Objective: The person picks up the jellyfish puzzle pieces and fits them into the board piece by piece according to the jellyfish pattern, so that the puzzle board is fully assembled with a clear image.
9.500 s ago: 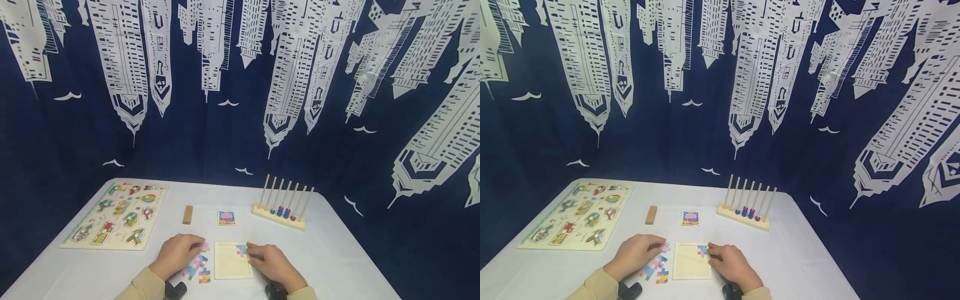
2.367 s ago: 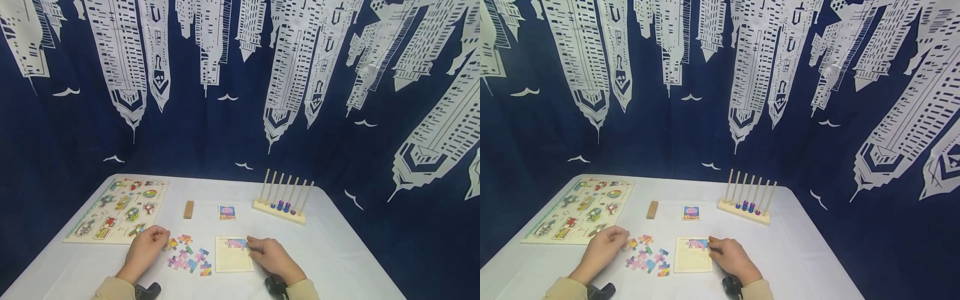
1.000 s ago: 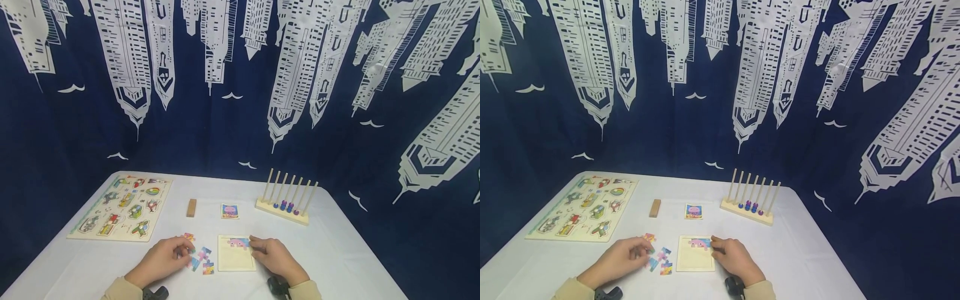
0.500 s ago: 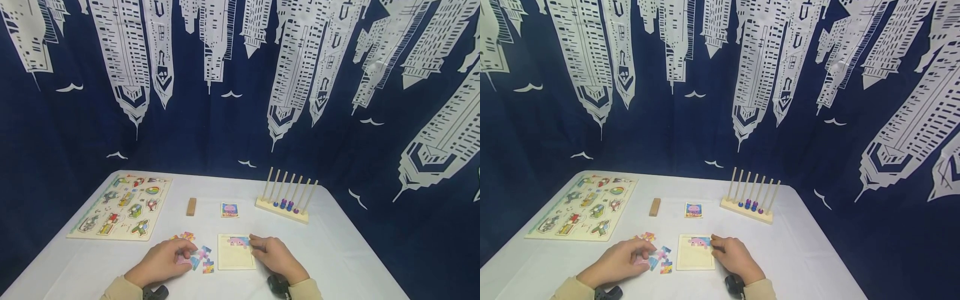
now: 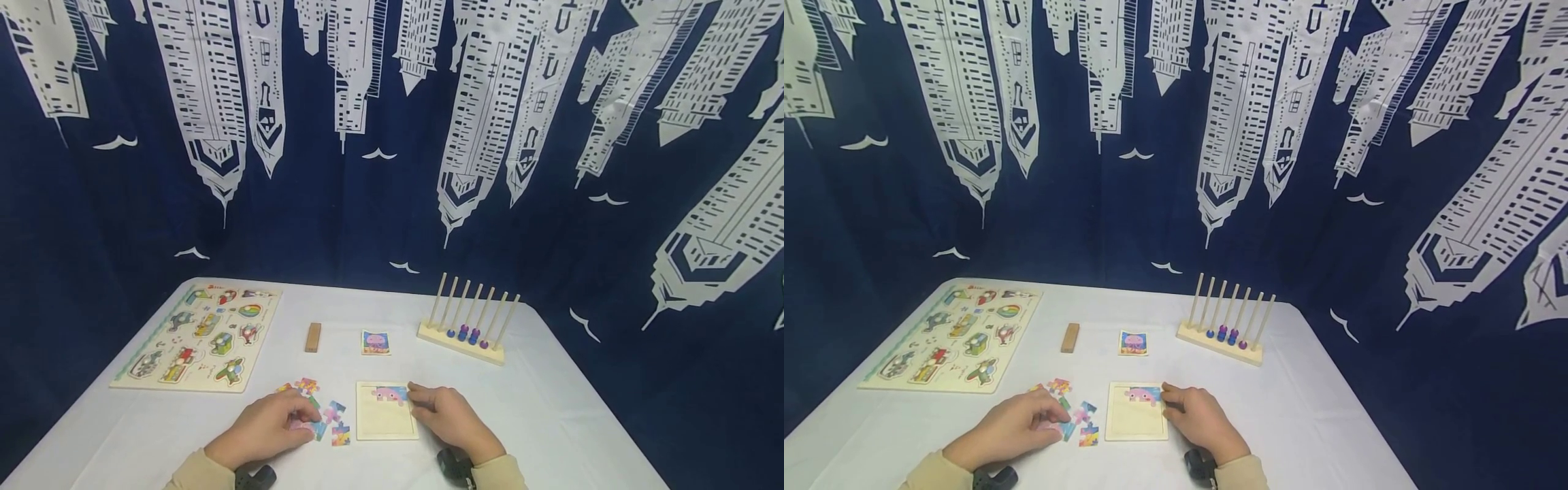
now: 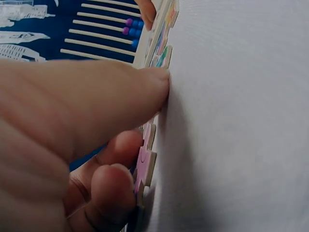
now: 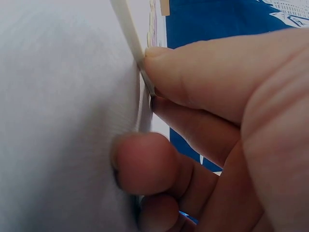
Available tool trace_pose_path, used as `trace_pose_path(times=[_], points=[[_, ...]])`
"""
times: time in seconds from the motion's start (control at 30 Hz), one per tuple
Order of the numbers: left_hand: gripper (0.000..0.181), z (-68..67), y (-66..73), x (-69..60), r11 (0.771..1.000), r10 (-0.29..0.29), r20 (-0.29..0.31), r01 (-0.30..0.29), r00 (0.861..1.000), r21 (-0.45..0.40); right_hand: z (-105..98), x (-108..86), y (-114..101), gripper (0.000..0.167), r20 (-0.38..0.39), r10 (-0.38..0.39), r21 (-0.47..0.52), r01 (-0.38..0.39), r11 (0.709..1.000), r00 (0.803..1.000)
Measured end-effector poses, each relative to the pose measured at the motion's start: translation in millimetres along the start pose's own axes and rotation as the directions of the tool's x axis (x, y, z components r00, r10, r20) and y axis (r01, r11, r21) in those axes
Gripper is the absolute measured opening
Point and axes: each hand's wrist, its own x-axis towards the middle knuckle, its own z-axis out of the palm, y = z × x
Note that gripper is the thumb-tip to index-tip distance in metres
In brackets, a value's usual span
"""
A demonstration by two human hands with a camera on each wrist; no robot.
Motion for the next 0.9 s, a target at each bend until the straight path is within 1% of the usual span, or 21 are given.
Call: trace_pose_path(times=[0.13, 0.2, 0.53, 0.77, 0.9], points=[[0.021, -0.1, 2.9, -0.2, 0.999, -0.006, -0.009, 0.006, 1.0, 0.032, -0.1, -0.3, -0.5, 0.034, 0.0, 0.006, 0.0, -0.006, 1.0, 1.0], [0.022, -0.4, 3.9, -0.4, 0.999, -0.011, -0.008, 0.011, 1.0, 0.032, 0.0, -0.8, -0.8, 0.034, 0.002, 0.002, 0.004, -0.002, 1.0, 1.0], [0.028, -0.3, 3.1, 3.2, 0.999, -0.038, -0.014, 0.038, 0.999, -0.025, -0.8, -0.9, -1.6, 0.034, 0.002, 0.007, 0.004, -0.007, 1.0, 1.0], [0.031, 1.4, 4.3, 4.3, 0.998, -0.048, -0.047, 0.046, 0.998, -0.04, -0.5, 0.1, 0.1, 0.034, 0.011, -0.002, 0.006, 0.002, 1.0, 1.0], [0.028, 0.6, 5.2, 3.6, 0.997, -0.053, -0.056, 0.05, 0.997, -0.053, -0.1, -1.0, 0.6, 0.034, 0.014, -0.009, 0.008, 0.009, 1.0, 1.0]])
